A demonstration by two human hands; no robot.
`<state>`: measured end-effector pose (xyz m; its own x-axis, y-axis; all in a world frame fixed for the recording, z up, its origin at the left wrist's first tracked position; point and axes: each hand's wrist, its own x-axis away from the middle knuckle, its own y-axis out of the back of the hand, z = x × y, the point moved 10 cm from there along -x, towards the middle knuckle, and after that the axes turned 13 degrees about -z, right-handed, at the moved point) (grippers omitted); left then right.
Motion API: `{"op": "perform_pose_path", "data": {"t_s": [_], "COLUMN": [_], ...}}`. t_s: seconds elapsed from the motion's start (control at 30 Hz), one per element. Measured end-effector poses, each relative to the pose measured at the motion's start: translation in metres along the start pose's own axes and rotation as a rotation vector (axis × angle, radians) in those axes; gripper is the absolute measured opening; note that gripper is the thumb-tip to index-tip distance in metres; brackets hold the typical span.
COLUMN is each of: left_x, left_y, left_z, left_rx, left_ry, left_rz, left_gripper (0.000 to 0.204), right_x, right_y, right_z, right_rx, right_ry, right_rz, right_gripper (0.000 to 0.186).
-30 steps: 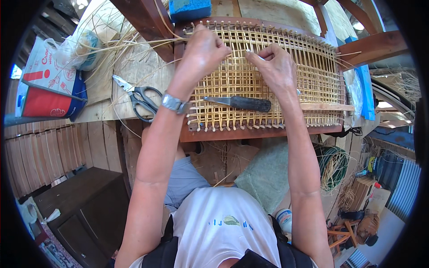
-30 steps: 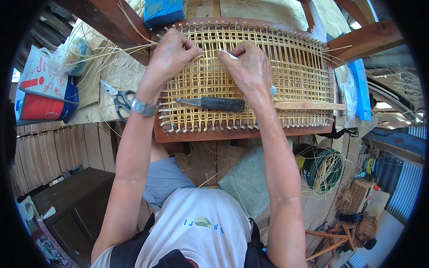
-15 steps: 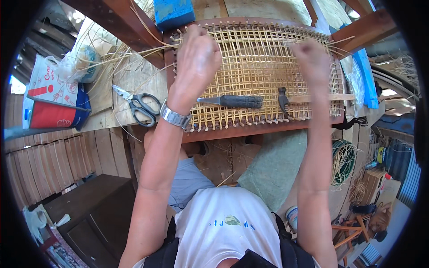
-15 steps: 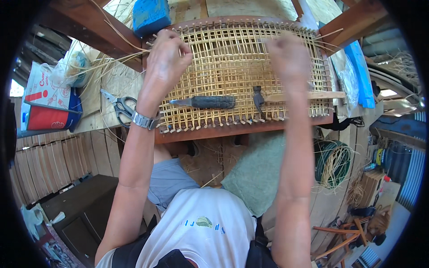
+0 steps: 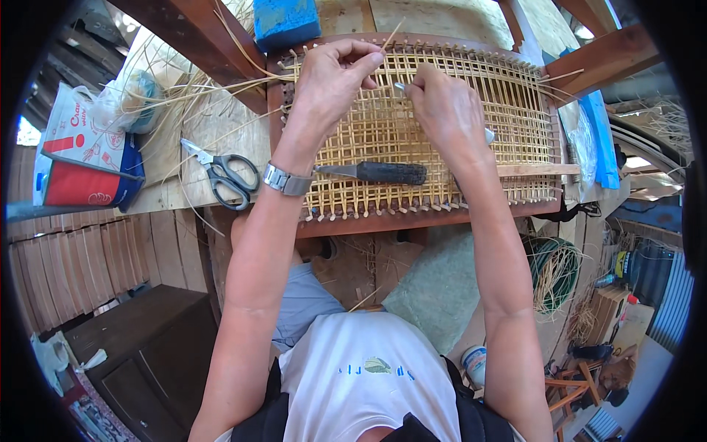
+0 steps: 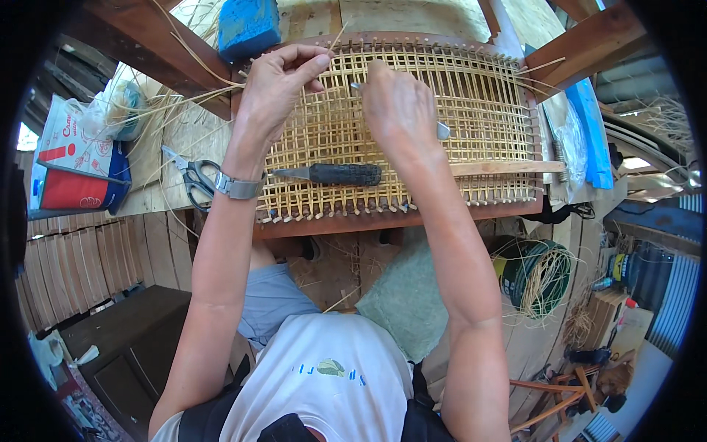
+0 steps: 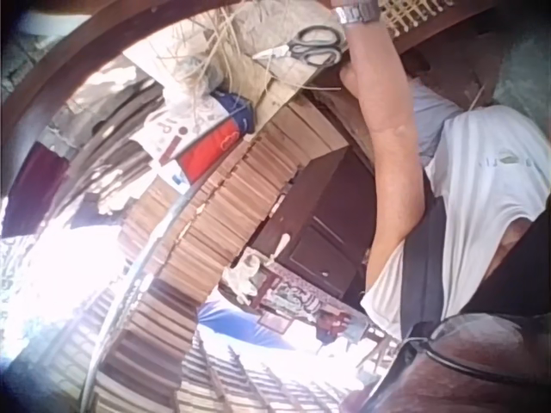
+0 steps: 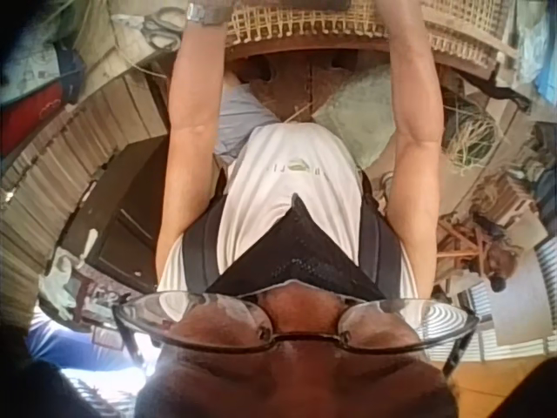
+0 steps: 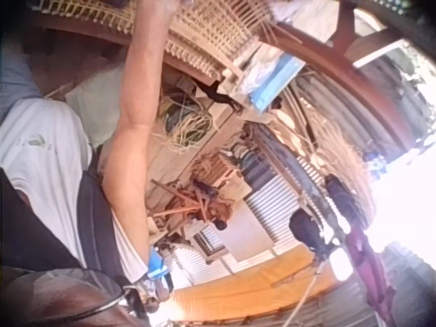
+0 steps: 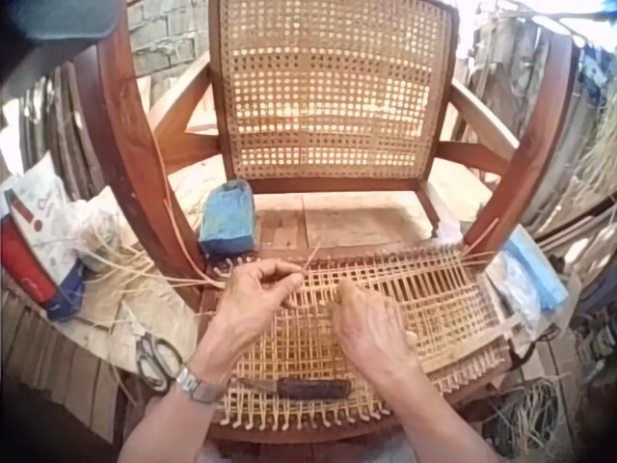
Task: Weaving a chair seat using natural fiber strands and securing them to the frame.
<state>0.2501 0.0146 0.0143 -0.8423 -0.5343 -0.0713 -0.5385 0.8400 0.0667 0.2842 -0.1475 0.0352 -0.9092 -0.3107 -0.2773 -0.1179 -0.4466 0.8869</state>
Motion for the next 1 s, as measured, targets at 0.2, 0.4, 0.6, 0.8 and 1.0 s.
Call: {"op": "perform_pose_path", "data": {"t_s": [0.2, 0.4, 0.6, 0.8, 1.0], "left_x": [0.000, 0.001, 0.002, -0.002, -0.005], "left_y": [0.006, 0.010, 0.011, -0.008, -0.024], "left_z": [-0.002, 0.006, 0.006, 0.001, -0.008], "left_rx": [-0.343, -0.583, -0.548, -0.652, -0.780], "left_ry": [-0.051, -0.060, -0.013, -0.130, -0.388], "left_rz": [0.000, 0.043, 0.117, 0.206, 0.145], "left_gripper": [0.028, 0.021, 0.019, 0.021, 0.023], "right_x": [0.001, 0.001, 0.005, 0.007, 0.003], "right_y": [-0.009, -0.021, -0.032, -0.032, 0.008], "right_z": [-0.013, -0.031, -0.042, -0.044, -0.007], "right_rx": [-0.210, -0.284, -0.509, -0.512, -0.029], "right_ry": [-0.143, -0.234, -0.343, -0.326, 0.068], "right_rz": [0.050, 0.073, 0.091, 0.074, -0.127], "right_gripper": [0.024, 0.025, 0.024, 0.023, 0.021]}}
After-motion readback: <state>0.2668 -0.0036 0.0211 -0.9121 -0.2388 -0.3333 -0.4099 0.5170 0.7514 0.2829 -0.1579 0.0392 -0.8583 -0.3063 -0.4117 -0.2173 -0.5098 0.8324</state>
